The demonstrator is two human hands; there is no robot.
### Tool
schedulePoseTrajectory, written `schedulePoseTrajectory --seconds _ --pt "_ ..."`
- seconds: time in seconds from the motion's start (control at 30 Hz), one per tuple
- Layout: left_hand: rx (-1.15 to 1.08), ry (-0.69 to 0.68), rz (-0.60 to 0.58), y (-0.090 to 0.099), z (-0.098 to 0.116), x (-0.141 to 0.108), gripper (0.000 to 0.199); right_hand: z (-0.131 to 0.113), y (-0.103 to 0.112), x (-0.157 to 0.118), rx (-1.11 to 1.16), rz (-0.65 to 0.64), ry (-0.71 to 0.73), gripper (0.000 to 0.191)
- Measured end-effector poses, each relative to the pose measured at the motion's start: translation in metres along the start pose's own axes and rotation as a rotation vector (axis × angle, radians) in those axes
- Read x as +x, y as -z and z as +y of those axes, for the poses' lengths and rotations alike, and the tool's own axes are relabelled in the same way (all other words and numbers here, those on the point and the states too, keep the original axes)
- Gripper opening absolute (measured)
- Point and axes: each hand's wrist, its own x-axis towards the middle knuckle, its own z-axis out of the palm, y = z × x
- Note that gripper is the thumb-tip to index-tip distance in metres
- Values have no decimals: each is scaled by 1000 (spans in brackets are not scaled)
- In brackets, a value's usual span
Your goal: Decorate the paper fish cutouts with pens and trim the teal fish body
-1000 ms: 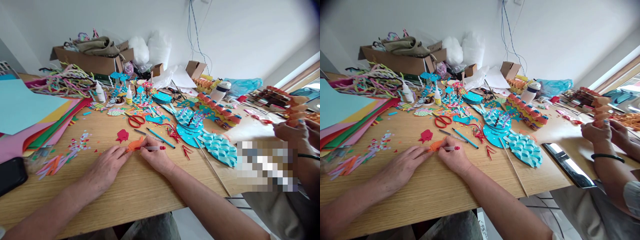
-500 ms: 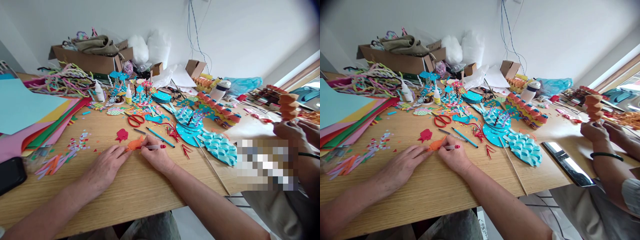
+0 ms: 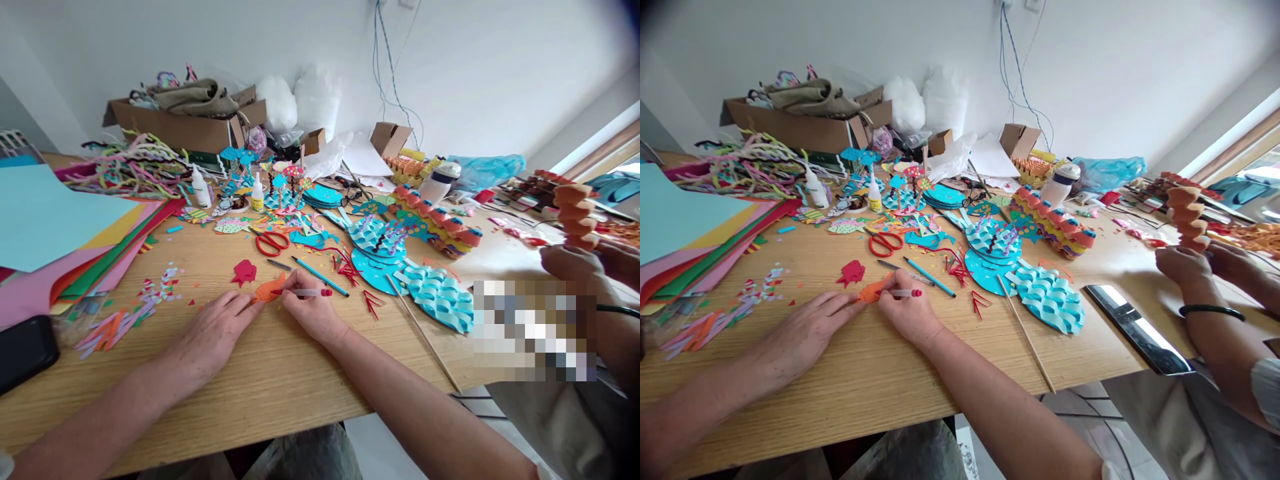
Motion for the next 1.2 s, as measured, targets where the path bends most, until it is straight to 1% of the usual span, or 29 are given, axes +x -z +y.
schedulePoseTrajectory --seconds 0.13,0.27,0.37,0.47,0.57,0.8,1.2 --pt "-25 8 1 3 0 3 52 -3 1 1 -35 -18 -3 5" --pt "-41 31 -1 4 0 6 50 -5 0 1 -64 -45 7 6" --pt "-58 27 32 4 0 7 49 -5 -1 2 -95 -36 22 6" --pt "-77 25 36 4 0 7 49 -4 -3 3 -125 -27 32 7" --pt "-97 30 24 3 1 6 48 -2 -5 4 -126 -32 29 8" --pt "-105 36 48 -2 -1 4 50 -2 -5 4 -132 -37 28 5" --pt "-92 19 45 -2 -2 4 50 -3 -6 4 -149 -48 24 6"
